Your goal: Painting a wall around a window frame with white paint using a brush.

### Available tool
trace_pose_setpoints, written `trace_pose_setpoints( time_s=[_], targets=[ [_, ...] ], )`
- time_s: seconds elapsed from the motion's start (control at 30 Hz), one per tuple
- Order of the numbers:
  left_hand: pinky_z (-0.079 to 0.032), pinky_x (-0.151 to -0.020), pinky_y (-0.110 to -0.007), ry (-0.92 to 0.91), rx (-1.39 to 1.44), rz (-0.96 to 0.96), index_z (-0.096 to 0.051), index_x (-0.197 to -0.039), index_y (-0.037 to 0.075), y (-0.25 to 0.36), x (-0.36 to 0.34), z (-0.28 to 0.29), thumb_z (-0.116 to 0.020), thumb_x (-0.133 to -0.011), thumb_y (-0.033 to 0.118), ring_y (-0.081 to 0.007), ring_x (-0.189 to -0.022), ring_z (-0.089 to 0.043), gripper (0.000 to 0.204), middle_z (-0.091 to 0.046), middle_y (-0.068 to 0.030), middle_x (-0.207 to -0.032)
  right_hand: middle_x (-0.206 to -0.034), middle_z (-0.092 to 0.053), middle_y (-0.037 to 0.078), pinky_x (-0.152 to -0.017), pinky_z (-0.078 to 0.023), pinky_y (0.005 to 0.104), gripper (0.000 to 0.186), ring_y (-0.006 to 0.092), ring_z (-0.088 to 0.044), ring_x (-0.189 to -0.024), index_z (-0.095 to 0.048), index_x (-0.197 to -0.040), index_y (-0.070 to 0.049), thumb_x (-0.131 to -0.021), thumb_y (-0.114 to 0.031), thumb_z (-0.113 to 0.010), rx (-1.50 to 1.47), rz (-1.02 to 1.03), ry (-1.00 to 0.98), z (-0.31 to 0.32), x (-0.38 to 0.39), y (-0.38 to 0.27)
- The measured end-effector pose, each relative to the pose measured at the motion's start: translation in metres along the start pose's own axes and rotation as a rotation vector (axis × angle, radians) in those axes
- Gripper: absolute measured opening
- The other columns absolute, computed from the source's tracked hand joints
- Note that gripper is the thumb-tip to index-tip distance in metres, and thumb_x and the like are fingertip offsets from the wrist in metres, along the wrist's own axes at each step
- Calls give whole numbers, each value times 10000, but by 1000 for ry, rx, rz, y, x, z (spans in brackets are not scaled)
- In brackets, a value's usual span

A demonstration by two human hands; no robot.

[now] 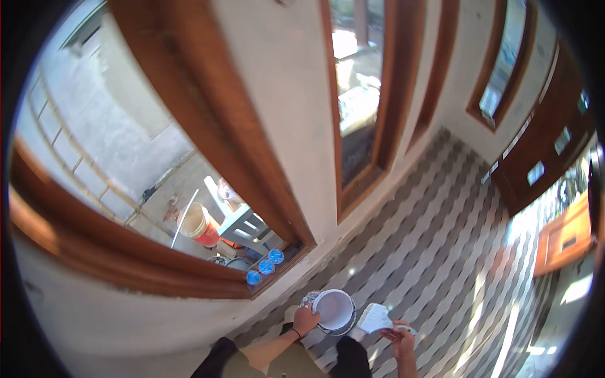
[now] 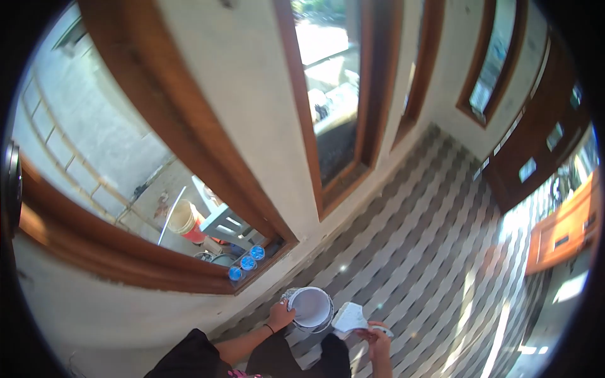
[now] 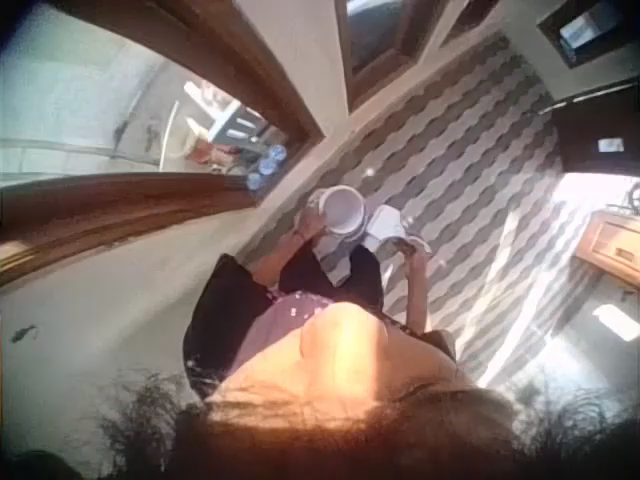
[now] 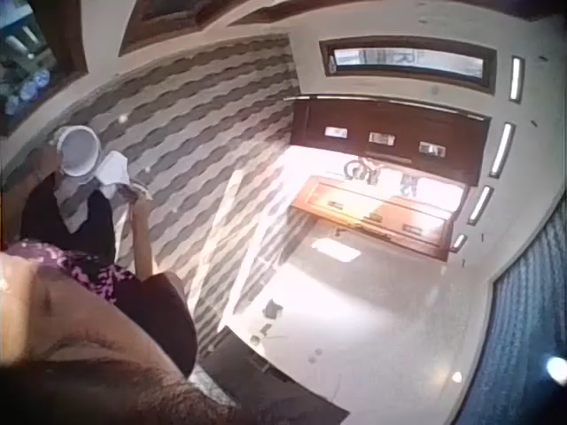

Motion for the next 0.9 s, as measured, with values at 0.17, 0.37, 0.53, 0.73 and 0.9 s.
trace_pose_setpoints(
  time_s=[0.17,0.37,0.53,0.73,0.9],
  targets=[
    [-526,-747,-530,6,87,-16,-597,-1090,-23,66,37,77,-631,-792,327,-443,-819,-650,461,-664,-262,-868,-979,-692,202,-858,-563,506,333,351,-709,-869,-557,-1133,-15,-811,-98,-545,53,42,-123,-41,44,-50],
    [-522,-716,-544,124,133,-42,-582,-1046,8,94,79,143,-625,-798,311,-440,-801,-649,394,-666,-237,-837,-1035,-687,197,-902,-537,473,385,335,-692,-945,-541,-1215,-15,-846,-127,-552,120,64,-247,-101,87,-87],
    [-532,-770,-506,281,100,-154,-617,-1103,-66,108,116,204,-644,-788,267,-437,-835,-650,460,-676,-256,-924,-1065,-690,195,-928,-533,453,419,325,-697,-946,-542,-1262,11,-876,-151,-558,108,112,-327,-138,112,-88],
    [-532,-757,-477,421,194,-205,-645,-1063,-82,113,135,261,-668,-766,173,-414,-824,-657,391,-678,-257,-939,-1025,-687,199,-843,-582,415,352,308,-710,-900,-582,-1193,68,-888,-106,-552,126,199,-282,-186,170,-88],
    [-520,-669,-457,464,313,-213,-630,-983,-104,126,141,279,-654,-765,95,-414,-766,-654,296,-669,-261,-874,-1009,-677,196,-837,-590,400,282,307,-711,-892,-595,-1127,80,-911,-93,-542,151,227,-241,-206,206,-94]
  ],
)
Point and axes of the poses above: each hand's wrist, its own x-axis away from the middle knuckle, its own z-axis out of the back of the hand, y = z × x, the point moved 2 cm from there along -x, towards the middle knuckle
